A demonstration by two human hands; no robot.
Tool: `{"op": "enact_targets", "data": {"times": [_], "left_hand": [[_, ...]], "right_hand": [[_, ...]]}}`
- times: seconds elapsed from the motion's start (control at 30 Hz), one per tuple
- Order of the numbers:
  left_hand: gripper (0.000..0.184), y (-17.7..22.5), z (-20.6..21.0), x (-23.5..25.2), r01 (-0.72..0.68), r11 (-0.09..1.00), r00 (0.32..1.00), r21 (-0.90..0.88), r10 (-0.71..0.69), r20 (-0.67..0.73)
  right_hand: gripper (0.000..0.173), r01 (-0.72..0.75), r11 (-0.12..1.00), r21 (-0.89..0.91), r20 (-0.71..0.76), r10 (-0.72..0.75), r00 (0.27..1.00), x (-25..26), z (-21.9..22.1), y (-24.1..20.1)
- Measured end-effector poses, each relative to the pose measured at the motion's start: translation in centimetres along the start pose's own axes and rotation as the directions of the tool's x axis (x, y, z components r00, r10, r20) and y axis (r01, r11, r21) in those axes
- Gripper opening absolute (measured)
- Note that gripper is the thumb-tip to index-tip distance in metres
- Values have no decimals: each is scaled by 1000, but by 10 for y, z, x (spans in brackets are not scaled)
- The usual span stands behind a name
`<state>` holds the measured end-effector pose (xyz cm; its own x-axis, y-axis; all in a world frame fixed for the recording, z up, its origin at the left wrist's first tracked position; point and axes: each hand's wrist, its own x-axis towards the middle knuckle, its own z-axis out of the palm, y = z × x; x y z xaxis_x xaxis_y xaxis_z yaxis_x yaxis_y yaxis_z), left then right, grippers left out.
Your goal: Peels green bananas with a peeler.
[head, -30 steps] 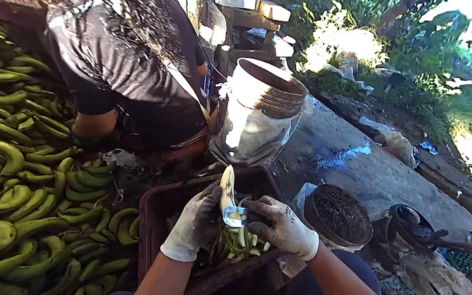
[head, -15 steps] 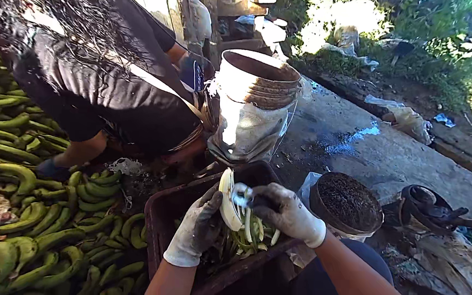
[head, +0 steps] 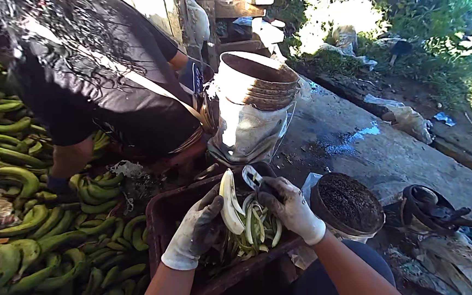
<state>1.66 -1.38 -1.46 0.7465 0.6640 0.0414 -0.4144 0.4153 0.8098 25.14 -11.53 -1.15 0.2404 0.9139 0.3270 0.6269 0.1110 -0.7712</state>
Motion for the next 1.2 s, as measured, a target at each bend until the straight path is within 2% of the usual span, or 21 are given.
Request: {"op": "enact_targets", "data": {"times": [0.07, 0.13, 0.2, 0.27, 0.37, 0.4, 0.43, 0.5, 0.57, 0.67, 0.7, 0.73, 0.77, 0.8, 0.83, 0.9, 0.93, 1.0, 1.03, 1.1, 1.2], "left_hand": [[64, 4, -4, 0, -10, 998, 999, 65, 12, -41], [61, 9, -8, 0, -30, 991, 996, 132, 41, -80], [62, 15, -12, -1, -48, 987, 990, 156, 68, -122], [64, 18, -13, -1, -56, 986, 986, 158, 80, -149], [82, 8, -4, 3, -68, 988, 983, 139, 90, -161], [85, 0, 3, 5, -63, 990, 977, 126, 87, -193], [85, -8, 9, 6, -49, 990, 974, 129, 76, -215], [80, -17, 19, 6, -4, 983, 973, 181, 46, -226], [72, -11, 21, 6, 7, 984, 977, 179, 32, -212], [66, 17, 5, 9, -76, 988, 972, 135, 103, -209], [64, 27, -4, 10, -94, 991, 968, 98, 114, -222], [62, 34, -12, 9, -86, 996, 974, 38, 92, -209], [59, 36, -18, 8, -56, 998, 984, -34, 50, -171], [53, 35, -19, 6, -15, 997, 989, -82, 2, -146], [49, 30, -18, 2, 22, 997, 989, -74, -33, -143], [43, 35, -16, -1, 27, 993, 978, 116, -2, -208], [41, 44, -20, -4, 9, 967, 969, 254, 54, -242], [40, 64, -36, -16, -9, 872, 939, 489, 176, -297], [38, 75, -48, -23, -30, 851, 917, 524, 232, -324], [37, 95, -69, -33, -109, 874, 837, 473, 338, -431], [32, 121, -98, -36, -293, 905, 618, 308, 425, -661]], "right_hand": [[51, 53, 992, -112, 116, -40, 992, -6, -1, -5], [55, -66, 927, -370, 239, 164, 957, -4, -6, -11], [59, -212, 869, -448, 248, 348, 904, 4, -11, -6], [68, -282, 923, -263, 193, 337, 922, 5, -14, 2], [94, -179, 974, 139, 110, 165, 980, -2, 0, -11], [93, -102, 975, 199, 86, 87, 993, -6, 9, -16], [84, -9, 981, 196, 51, -1, 999, -12, 20, -19], [58, 158, 986, 62, -50, -155, 987, -22, 41, -18], [46, 254, 967, 14, -173, -248, 953, -25, 47, -17], [35, 312, 949, -42, -456, -296, 839, 5, 12, -45], [36, 272, 959, -74, -540, -268, 798, 24, -9, -59], [37, 194, 980, -32, -568, -178, 803, 45, -29, -70], [40, 102, 990, 92, -523, -40, 852, 67, -42, -70], [42, -15, 974, 226, -401, 107, 910, 85, -44, -60], [44, -171, 944, 284, -238, 242, 941, 96, -36, -41], [47, -400, 891, 214, 15, 407, 913, 102, 0, 3], [49, -433, 895, 104, 98, 424, 900, 100, 18, 20], [55, -423, 898, -122, 210, 439, 873, 87, 50, 46], [57, -400, 887, -229, 262, 452, 853, 80, 65, 59], [56, -293, 823, -486, 361, 495, 790, 69, 98, 81], [49, -50, 706, -706, 473, 523, 709, 68, 147, 102]]}}
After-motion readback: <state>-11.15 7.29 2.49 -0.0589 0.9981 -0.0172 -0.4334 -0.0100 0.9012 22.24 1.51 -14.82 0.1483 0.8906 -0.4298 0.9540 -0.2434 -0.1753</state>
